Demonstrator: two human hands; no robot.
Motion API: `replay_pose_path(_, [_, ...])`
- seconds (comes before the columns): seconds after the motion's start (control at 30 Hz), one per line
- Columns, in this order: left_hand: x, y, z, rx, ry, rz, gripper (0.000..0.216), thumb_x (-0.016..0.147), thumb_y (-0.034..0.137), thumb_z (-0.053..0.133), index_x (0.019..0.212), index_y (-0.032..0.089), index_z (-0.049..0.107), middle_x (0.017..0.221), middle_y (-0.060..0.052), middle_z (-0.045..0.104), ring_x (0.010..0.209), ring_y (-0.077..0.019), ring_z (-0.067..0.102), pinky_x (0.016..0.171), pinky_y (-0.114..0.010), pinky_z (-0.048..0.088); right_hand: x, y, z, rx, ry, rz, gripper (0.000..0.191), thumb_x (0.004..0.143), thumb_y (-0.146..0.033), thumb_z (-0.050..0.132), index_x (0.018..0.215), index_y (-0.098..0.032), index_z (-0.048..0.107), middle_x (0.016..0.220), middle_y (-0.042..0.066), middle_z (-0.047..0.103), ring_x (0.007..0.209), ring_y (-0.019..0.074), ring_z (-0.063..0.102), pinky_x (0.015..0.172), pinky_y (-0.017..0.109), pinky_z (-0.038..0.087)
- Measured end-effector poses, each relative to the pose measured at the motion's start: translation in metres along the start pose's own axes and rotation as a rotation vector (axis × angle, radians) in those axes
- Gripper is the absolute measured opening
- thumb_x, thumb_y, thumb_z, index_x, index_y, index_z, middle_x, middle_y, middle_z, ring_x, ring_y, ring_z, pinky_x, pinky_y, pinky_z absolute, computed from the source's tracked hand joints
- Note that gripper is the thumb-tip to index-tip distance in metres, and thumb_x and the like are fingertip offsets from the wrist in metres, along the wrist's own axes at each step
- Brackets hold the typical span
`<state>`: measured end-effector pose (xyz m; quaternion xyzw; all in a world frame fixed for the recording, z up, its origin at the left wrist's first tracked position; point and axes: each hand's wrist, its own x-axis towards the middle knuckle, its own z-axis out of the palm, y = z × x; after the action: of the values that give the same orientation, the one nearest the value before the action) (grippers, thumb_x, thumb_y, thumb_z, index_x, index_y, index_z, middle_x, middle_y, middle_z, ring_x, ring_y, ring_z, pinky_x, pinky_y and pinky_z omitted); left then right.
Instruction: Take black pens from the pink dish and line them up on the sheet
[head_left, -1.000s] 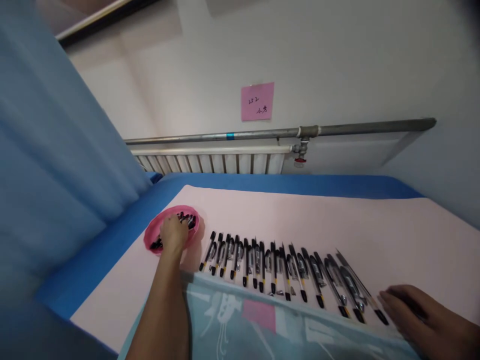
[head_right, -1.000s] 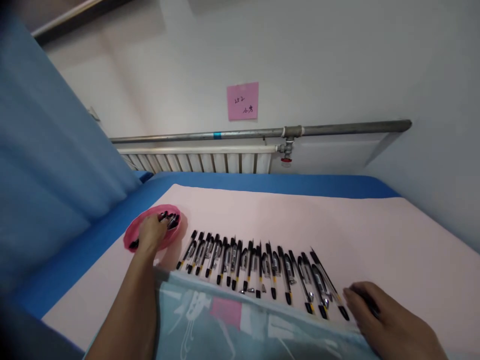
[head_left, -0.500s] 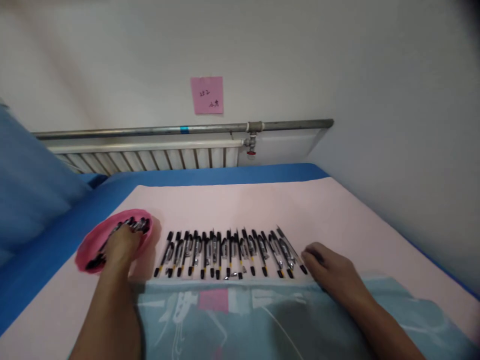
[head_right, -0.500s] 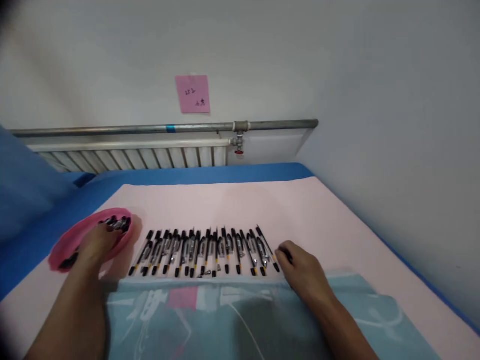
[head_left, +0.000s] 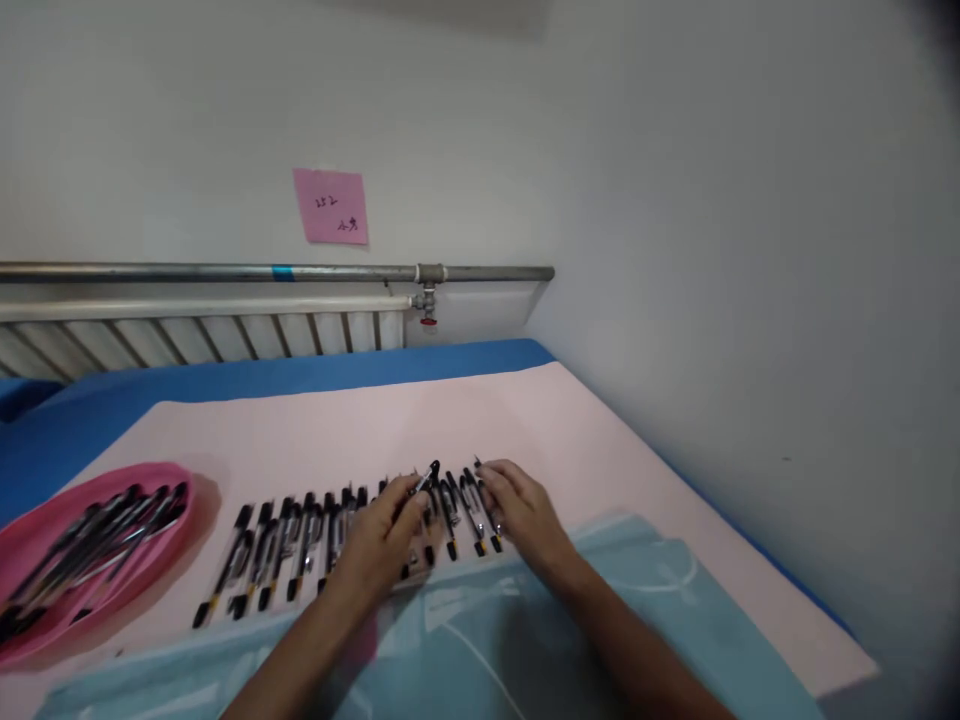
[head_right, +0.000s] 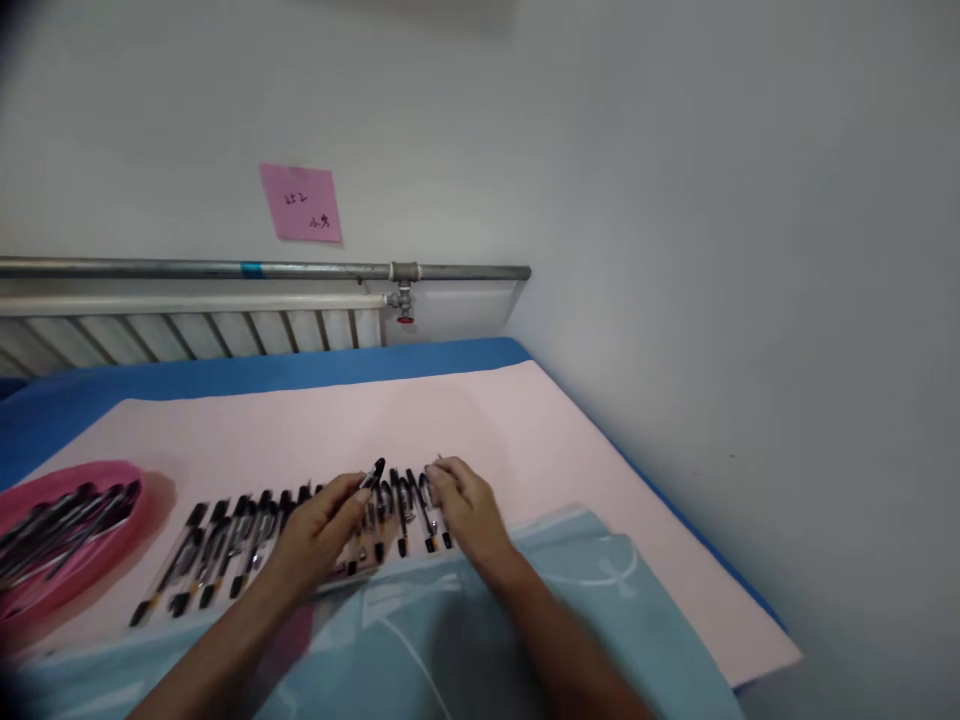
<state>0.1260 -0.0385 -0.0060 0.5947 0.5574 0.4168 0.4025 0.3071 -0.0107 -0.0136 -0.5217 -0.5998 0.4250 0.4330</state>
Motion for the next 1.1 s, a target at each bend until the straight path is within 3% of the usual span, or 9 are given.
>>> replay_pose_path(0.07, [0.001,0.007,0.018,-0.128,-0.052,-0.041,0.029,0.079,0.042,0.047,0.093,0.020,0.058,0.058,0.006,0.047,0.049,-0.0095,0.042,0.048,-0.020,0.034,0.004,-0.010,0.010,0.118,-0.030,0.000,0.027,0.080,-0.043,0.047,0.088,-0.020,0.058,0.058,-0.004,0.049,0.047,0.0088,0.039,0.046,0.021,0.032])
replay_pose_path(0.2, [0.008,0.015,0.032,-0.293,-0.030,-0.112,0.030,0.078,0.046,0.047,0.087,0.019,0.056,0.059,0.006,0.048,0.043,-0.0070,0.037,0.042,-0.019,0.029,0.015,-0.021,0.024,0.213,-0.043,0.024,0.030,0.078,-0.046,0.049,0.068,-0.018,0.055,0.053,-0.004,0.044,0.047,0.0088,0.038,0.044,0.021,0.030])
replay_pose_path(0.33, [0.012,0.005,0.035,-0.293,0.025,-0.136,0.035,0.074,0.049,0.051,0.086,0.018,0.060,0.058,0.004,0.051,0.046,-0.0089,0.042,0.044,-0.020,0.032,0.019,-0.010,0.029,0.137,-0.108,0.008,0.024,0.078,-0.040,0.050,0.064,-0.019,0.053,0.052,-0.005,0.042,0.051,0.0096,0.039,0.047,0.021,0.031])
replay_pose_path(0.5, [0.012,-0.016,0.031,-0.224,-0.014,-0.145,0.038,0.072,0.047,0.054,0.092,0.017,0.065,0.069,-0.001,0.060,0.060,-0.0138,0.051,0.054,-0.023,0.038,0.014,0.005,0.031,0.020,-0.108,-0.003,0.027,0.079,-0.037,0.048,0.059,-0.019,0.047,0.055,-0.005,0.039,0.056,0.0095,0.038,0.050,0.020,0.031])
replay_pose_path(0.63, [0.013,-0.020,0.029,-0.218,-0.065,-0.151,0.037,0.075,0.045,0.052,0.099,0.019,0.063,0.073,-0.001,0.062,0.065,-0.0149,0.052,0.058,-0.023,0.039,0.012,0.007,0.033,0.058,-0.107,-0.008,0.027,0.079,-0.038,0.051,0.060,-0.018,0.048,0.058,-0.005,0.039,0.058,0.0092,0.038,0.053,0.020,0.032])
replay_pose_path(0.77, [0.012,-0.021,0.025,-0.240,-0.078,-0.182,0.034,0.074,0.046,0.054,0.093,0.019,0.062,0.067,0.001,0.059,0.060,-0.0129,0.051,0.052,-0.021,0.036,0.015,0.006,0.031,0.381,-0.180,0.252,0.029,0.077,-0.045,0.051,0.067,-0.018,0.051,0.056,-0.006,0.041,0.043,0.0056,0.028,0.040,0.020,0.020])
replay_pose_path(0.9, [0.011,-0.021,0.020,-0.336,-0.045,-0.289,0.038,0.070,0.052,0.056,0.089,0.019,0.058,0.048,0.008,0.043,0.038,-0.0066,0.033,0.038,-0.017,0.023,0.022,0.002,0.020,0.785,-0.191,0.470,0.036,0.077,-0.051,0.048,0.084,-0.017,0.055,0.063,-0.003,0.048,0.040,0.0042,0.028,0.037,0.019,0.016])
replay_pose_path(1.0, [0.010,-0.018,0.016,-0.394,-0.033,-0.329,0.040,0.068,0.053,0.057,0.087,0.019,0.055,0.044,0.011,0.035,0.033,-0.0036,0.024,0.035,-0.016,0.016,0.024,0.000,0.007,0.874,-0.125,0.499,0.035,0.075,-0.049,0.052,0.088,-0.017,0.056,0.066,-0.001,0.052,0.046,0.0062,0.039,0.040,0.018,0.023])
replay_pose_path(1.1, [0.008,-0.014,0.012,-0.424,-0.036,-0.353,0.038,0.066,0.052,0.059,0.085,0.019,0.053,0.046,0.011,0.037,0.032,-0.0019,0.022,0.034,-0.014,0.014,0.025,0.003,-0.011,0.819,0.016,0.415,0.029,0.073,-0.041,0.055,0.091,-0.019,0.056,0.074,0.001,0.057,0.055,0.0089,0.047,0.042,0.019,0.028])
